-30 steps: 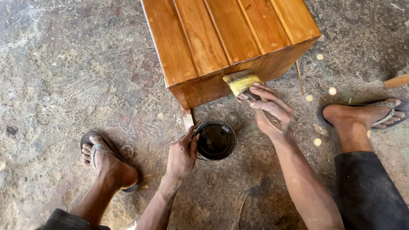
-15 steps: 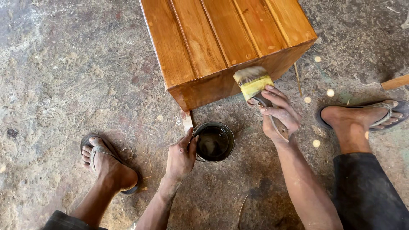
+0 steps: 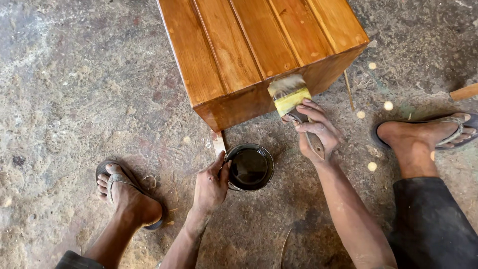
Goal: The person stains a wooden bench using a brush, dipping it into a container of dark stain and applying it to the slats and edges of the bench.
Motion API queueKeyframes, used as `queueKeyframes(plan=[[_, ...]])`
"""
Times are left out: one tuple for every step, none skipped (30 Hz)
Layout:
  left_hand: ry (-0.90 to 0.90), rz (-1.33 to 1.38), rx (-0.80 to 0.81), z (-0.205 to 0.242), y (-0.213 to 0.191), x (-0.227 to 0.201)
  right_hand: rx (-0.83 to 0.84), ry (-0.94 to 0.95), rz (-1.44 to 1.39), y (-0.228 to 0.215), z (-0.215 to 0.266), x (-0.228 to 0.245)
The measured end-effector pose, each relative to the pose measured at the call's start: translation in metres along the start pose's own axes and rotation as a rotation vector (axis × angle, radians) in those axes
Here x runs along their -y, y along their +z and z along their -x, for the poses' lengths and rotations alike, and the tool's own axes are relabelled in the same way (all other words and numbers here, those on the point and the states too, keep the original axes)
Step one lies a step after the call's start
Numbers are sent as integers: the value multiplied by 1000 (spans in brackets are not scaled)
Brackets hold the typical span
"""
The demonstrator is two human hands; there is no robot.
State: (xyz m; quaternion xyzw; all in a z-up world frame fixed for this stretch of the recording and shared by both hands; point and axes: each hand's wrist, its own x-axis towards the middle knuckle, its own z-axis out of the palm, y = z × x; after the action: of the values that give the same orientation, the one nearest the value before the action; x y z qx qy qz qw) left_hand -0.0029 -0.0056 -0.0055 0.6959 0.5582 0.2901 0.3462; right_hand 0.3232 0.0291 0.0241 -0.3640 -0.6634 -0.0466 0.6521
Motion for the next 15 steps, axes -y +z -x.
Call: queueKeyframes(plan=[[5, 2, -4, -2, 0, 0, 8, 11, -2, -1, 4, -7], [6, 1, -2, -3, 0, 1, 7, 12, 0, -1, 22, -22], [5, 3, 1, -3, 1, 2, 10, 22, -38, -2, 40, -38], [4, 4, 4, -2, 2, 3, 14, 32, -76, -2, 59, -53], [5, 4, 4, -3, 2, 2, 13, 31, -76, -2, 66, -55], [9, 1, -1, -3, 3, 1, 34, 57, -79, -2, 73, -57], [11, -3, -4, -2, 3, 1, 54, 86, -84, -1, 82, -58], [9, -5, -4, -2, 3, 2, 54, 88, -86, -2, 91, -61], [9, -3, -4, -2, 3, 3, 79, 117, -62, -3, 99, -65], [9, -1, -4, -2, 3, 4, 104, 146, -39, -4, 107, -70], [9, -4, -4, -2, 2, 3, 102, 146, -41, -4, 109, -67], [11, -6, -2, -2, 2, 3, 129, 184, -46, -4, 110, -64], [15, -8, 1, -2, 1, 2, 155, 222, -50, -4, 111, -61], [16, -10, 1, -2, 1, 1, 153, 222, -51, -5, 124, -70], [15, -14, 2, -2, 0, 0, 169, 259, -60, -6, 137, -79]])
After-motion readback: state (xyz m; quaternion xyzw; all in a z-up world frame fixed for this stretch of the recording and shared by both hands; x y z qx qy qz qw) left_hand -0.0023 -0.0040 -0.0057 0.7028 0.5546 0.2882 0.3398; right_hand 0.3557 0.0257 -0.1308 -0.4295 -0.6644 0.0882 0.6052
